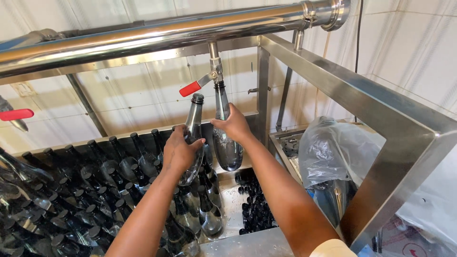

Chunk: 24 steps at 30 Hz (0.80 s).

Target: Manually filling and capping glass bottles at a production station

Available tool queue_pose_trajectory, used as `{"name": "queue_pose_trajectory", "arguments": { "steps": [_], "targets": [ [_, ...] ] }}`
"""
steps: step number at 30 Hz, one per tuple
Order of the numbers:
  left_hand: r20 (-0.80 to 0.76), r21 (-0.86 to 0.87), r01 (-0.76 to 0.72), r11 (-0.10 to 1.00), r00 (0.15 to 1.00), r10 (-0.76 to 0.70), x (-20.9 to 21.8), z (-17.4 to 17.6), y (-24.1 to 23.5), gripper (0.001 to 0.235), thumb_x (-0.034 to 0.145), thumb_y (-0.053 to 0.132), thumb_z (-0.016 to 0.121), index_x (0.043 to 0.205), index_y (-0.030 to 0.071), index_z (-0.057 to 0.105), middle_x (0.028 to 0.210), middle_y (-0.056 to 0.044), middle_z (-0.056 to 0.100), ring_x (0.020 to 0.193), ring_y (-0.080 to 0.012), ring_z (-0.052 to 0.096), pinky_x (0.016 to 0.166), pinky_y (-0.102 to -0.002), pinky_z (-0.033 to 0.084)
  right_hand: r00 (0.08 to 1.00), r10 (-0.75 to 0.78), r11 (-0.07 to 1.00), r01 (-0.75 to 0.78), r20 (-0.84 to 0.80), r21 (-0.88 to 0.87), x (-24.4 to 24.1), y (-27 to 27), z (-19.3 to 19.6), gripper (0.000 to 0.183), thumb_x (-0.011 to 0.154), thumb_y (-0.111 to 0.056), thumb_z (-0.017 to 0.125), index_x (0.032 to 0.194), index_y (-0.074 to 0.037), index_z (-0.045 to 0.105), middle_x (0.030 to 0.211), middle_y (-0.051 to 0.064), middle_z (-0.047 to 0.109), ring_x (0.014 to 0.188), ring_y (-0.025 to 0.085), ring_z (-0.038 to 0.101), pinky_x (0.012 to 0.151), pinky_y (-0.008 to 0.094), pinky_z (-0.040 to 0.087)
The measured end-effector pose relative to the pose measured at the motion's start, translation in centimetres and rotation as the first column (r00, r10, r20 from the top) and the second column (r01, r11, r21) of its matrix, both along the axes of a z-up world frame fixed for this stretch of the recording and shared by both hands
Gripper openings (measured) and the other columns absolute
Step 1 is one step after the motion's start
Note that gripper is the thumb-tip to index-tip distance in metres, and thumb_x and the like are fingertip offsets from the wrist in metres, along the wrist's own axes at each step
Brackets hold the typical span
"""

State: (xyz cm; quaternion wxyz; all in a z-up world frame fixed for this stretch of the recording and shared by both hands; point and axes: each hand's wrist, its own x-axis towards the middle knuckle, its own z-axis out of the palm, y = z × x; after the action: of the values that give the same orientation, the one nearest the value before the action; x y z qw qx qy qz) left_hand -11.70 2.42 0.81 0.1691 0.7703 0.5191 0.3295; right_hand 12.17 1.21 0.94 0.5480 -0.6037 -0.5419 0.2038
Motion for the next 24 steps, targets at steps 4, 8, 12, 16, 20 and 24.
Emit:
{"name": "queue_pose_trajectory", "arguments": {
  "steps": [4, 8, 12, 16, 20, 24],
  "targets": [
    [-0.008, 0.026, 0.007, 1.000, 1.000, -0.007, 1.0, -0.8, 1.8, 0.078, 0.090, 0.047, 0.091, 0.151, 0.011, 0.058, 0.138, -0.020, 0.071, 0.133, -0.0460, 0.068, 0.116, -0.062, 0.052, 1.000, 0.000, 0.997, 0.000, 0.000, -0.073, -2.2, -0.6, 1.5, 0.112, 0.095, -0.056, 0.084, 0.172, 0.005, 0.029, 0.171, 0.032, 0.042, 0.160, 0.049, 0.040, 0.132, 0.065, 0.040],
    [0.010, -0.064, 0.034, 0.997, 0.999, -0.034, 1.6, -2.2, 4.5, 0.089, 0.090, 0.047, 0.091, 0.160, 0.010, 0.051, 0.150, -0.016, 0.065, 0.143, -0.0464, 0.061, 0.128, -0.071, 0.034, 0.998, -0.053, 0.997, 0.054, -0.025, 0.047, -0.6, 3.3, -2.0, 0.053, 0.086, -0.041, 0.093, 0.122, -0.012, 0.066, 0.111, 0.013, 0.074, 0.113, 0.038, 0.075, 0.089, 0.056, 0.060],
    [-0.003, -0.104, 0.023, 0.994, 1.000, -0.024, 2.3, -2.7, 6.0, 0.089, 0.092, 0.047, 0.090, 0.163, 0.012, 0.050, 0.155, -0.013, 0.062, 0.147, -0.0436, 0.058, 0.132, -0.073, 0.026, 0.997, -0.081, 0.994, 0.082, -0.014, 0.066, -0.6, 1.7, -2.0, 0.043, 0.085, -0.033, 0.092, 0.111, -0.014, 0.063, 0.095, 0.012, 0.076, 0.096, 0.033, 0.080, 0.082, 0.052, 0.059],
    [0.034, -0.120, 0.052, 0.991, 0.998, -0.048, 3.4, -3.4, 7.2, 0.086, 0.093, 0.044, 0.090, 0.162, 0.010, 0.050, 0.155, -0.014, 0.062, 0.148, -0.0452, 0.057, 0.130, -0.077, 0.022, 0.993, -0.074, 0.996, 0.079, 0.095, -0.047, -0.6, -2.0, -0.6, 0.068, 0.097, -0.031, 0.083, 0.153, -0.006, 0.054, 0.138, 0.026, 0.069, 0.133, 0.049, 0.067, 0.102, 0.066, 0.063],
    [-0.019, -0.096, 0.079, 0.992, 0.997, -0.081, 5.1, -2.1, 5.9, 0.082, 0.092, 0.041, 0.091, 0.159, 0.011, 0.054, 0.151, -0.012, 0.065, 0.147, -0.0419, 0.059, 0.131, -0.075, 0.021, 0.964, -0.149, 0.973, 0.182, 0.222, -0.140, 0.2, -3.9, -1.3, 0.072, 0.097, -0.034, 0.082, 0.157, -0.007, 0.055, 0.141, 0.025, 0.070, 0.132, 0.048, 0.069, 0.106, 0.067, 0.064],
    [-0.005, -0.112, 0.123, 0.986, 0.992, -0.124, 7.5, -2.7, 6.5, 0.082, 0.093, 0.046, 0.090, 0.159, 0.013, 0.054, 0.154, -0.011, 0.064, 0.148, -0.0407, 0.059, 0.131, -0.070, 0.028, 0.950, -0.208, 0.960, 0.244, 0.233, -0.138, 1.0, -4.9, -0.4, 0.061, 0.096, -0.034, 0.083, 0.145, -0.006, 0.060, 0.130, 0.026, 0.073, 0.124, 0.049, 0.073, 0.094, 0.066, 0.067]
  ]
}}
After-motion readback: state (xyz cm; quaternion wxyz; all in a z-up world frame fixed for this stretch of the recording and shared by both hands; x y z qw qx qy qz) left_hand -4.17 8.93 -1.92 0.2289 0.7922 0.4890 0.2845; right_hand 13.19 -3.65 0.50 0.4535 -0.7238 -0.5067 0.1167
